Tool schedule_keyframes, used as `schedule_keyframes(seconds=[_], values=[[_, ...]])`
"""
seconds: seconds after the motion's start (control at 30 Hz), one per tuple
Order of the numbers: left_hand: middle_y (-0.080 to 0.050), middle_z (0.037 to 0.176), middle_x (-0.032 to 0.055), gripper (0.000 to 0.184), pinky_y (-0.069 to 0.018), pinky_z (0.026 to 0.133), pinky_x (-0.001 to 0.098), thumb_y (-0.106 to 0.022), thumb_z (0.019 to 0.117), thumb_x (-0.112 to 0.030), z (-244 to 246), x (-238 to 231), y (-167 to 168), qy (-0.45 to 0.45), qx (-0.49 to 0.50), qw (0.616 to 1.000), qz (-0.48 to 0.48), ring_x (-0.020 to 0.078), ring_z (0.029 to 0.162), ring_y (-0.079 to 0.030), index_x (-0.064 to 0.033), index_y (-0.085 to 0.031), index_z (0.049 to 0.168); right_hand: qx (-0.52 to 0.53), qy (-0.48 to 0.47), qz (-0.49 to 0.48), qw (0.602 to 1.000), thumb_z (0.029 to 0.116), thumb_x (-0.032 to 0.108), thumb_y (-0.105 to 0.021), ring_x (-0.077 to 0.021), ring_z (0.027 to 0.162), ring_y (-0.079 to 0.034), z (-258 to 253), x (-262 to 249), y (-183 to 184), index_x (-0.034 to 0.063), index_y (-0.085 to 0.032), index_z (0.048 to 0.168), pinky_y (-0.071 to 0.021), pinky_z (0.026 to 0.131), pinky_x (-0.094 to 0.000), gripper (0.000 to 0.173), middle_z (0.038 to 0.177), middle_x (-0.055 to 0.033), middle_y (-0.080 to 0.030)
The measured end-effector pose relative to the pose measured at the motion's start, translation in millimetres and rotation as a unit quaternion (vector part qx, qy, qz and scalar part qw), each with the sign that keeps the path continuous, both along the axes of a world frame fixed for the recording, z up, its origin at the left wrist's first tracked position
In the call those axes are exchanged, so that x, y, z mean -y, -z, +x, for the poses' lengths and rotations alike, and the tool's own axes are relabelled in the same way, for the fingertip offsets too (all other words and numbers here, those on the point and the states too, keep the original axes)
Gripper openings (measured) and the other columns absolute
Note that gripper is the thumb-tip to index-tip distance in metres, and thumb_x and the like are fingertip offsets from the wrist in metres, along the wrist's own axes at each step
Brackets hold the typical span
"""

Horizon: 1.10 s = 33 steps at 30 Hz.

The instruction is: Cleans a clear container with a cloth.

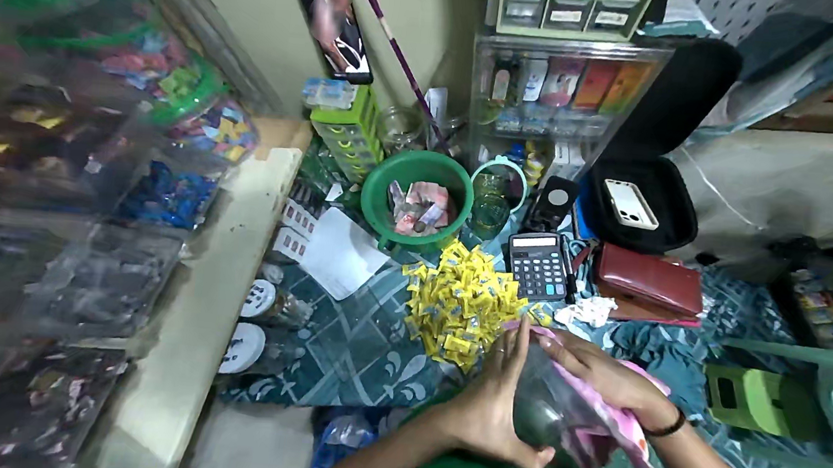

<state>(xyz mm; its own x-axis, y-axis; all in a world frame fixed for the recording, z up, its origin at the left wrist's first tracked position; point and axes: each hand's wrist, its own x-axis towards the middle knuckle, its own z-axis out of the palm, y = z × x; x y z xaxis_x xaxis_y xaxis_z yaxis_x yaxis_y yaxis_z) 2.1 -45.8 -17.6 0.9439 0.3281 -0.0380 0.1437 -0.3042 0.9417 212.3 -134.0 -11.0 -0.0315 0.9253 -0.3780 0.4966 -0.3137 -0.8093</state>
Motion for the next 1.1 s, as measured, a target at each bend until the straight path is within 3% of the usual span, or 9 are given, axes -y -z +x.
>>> schedule_keyframes(seconds=[0.17,0.4,0.5,0.6,0.67,0.77,0.83,0.97,1.1], values=[[-0.008,0.162,0.0383,0.154,-0.0185,0.125,0.0438,-0.096,0.0485,-0.032,-3.4,-0.5,-4.6,0.017,0.027,0.999,0.018,0.0436,0.152,-0.018,0.0151,0.005,0.155,0.021,-0.076,0.155,0.985,0.1088,0.051,-0.027,-0.0298,0.158,-0.014,-32.1,16.3,-26.2,-0.001,-0.03,0.159,-0.0121,0.129,-0.0451,0.073,0.167,-0.0217,-0.022],[-0.021,0.159,0.0354,0.144,-0.0308,0.12,0.0463,-0.094,0.0511,-0.034,-8.1,-0.1,15.3,-0.024,0.08,0.996,-0.024,0.0406,0.148,-0.029,0.0095,-0.008,0.158,0.032,0.026,0.062,0.997,0.1093,0.04,-0.03,-0.0254,0.152,-0.034,-2.5,43.8,-0.7,0.0052,-0.044,0.155,-0.0252,0.125,-0.0468,0.058,0.161,-0.0145,-0.041],[-0.027,0.157,0.0347,0.138,-0.0319,0.119,0.0466,-0.091,0.0554,-0.039,-11.5,-0.7,20.6,-0.034,0.108,0.993,-0.023,0.0397,0.147,-0.031,0.0107,-0.012,0.157,0.093,0.142,0.027,0.985,0.1083,0.034,-0.033,-0.027,0.112,-0.067,3.7,68.4,4.7,-0.0001,-0.065,0.13,-0.0502,0.099,-0.053,0.051,0.118,-0.0175,-0.071],[-0.029,0.156,0.0345,0.129,-0.0321,0.119,0.0432,-0.083,0.0654,-0.054,-7.3,-4.0,31.8,-0.062,0.146,0.987,-0.019,0.0362,0.147,-0.033,0.0115,-0.018,0.156,0.222,0.282,0.175,0.917,0.1077,0.03,-0.038,-0.0084,0.062,-0.062,-8.6,85.9,1.7,-0.0063,-0.068,0.099,-0.0535,0.061,-0.0296,0.048,0.071,-0.0095,-0.065],[-0.031,0.155,0.0347,0.123,-0.0366,0.115,0.0402,-0.078,0.0721,-0.059,-3.1,-5.0,44.6,-0.113,0.166,0.978,-0.055,0.0324,0.144,-0.037,0.0112,-0.02,0.156,0.205,0.362,0.304,0.857,0.1087,0.024,-0.044,0.0095,0.075,-0.06,-16.5,91.8,-12.5,-0.0069,-0.066,0.105,-0.0517,0.073,-0.0131,0.039,0.081,0.0012,-0.068],[-0.026,0.16,0.0302,0.117,-0.0451,0.109,0.0394,-0.075,0.0797,-0.058,0.3,-3.6,45.9,-0.159,0.135,0.964,-0.164,0.0284,0.141,-0.043,0.0043,-0.017,0.159,0.053,0.355,0.408,0.84,0.1052,0.028,-0.056,0.0082,0.11,-0.062,-25.3,80.6,-13.8,0.026,-0.062,0.132,-0.0535,0.095,-0.0147,0.028,0.123,0.0224,-0.067],[-0.025,0.162,0.0259,0.114,-0.0459,0.109,0.0381,-0.074,0.0816,-0.056,3.8,0.2,39.7,-0.165,0.114,0.956,-0.213,0.0245,0.141,-0.044,0.001,-0.015,0.16,-0.039,0.325,0.399,0.856,0.0959,0.021,-0.069,0.0012,0.108,-0.065,-36.7,60.6,6.2,0.0266,-0.06,0.133,-0.0571,0.092,-0.0196,0.038,0.126,0.0166,-0.066],[-0.027,0.159,0.0271,0.116,-0.0466,0.108,0.0382,-0.076,0.0778,-0.055,1.9,7.9,36.6,-0.162,0.088,0.955,-0.234,0.0256,0.139,-0.044,-0.0002,-0.016,0.16,0.014,0.34,0.338,0.878,0.0872,0.007,-0.071,-0.0024,0.08,-0.069,-49.3,31.0,37.3,-0.0062,-0.058,0.112,-0.0609,0.072,-0.021,0.031,0.1,-0.0054,-0.07],[-0.032,0.155,0.0284,0.115,-0.0477,0.107,0.0373,-0.076,0.0773,-0.054,-3.7,2.9,40.2,-0.111,0.124,0.97,-0.175,0.0243,0.136,-0.047,0.0049,-0.017,0.157,0.114,0.182,0.255,0.943,0.097,0.024,-0.066,-0.0203,0.09,-0.072,-61.9,25.6,40.1,-0.0023,-0.072,0.11,-0.0597,0.086,-0.0398,0.03,0.099,-0.0134,-0.074]])
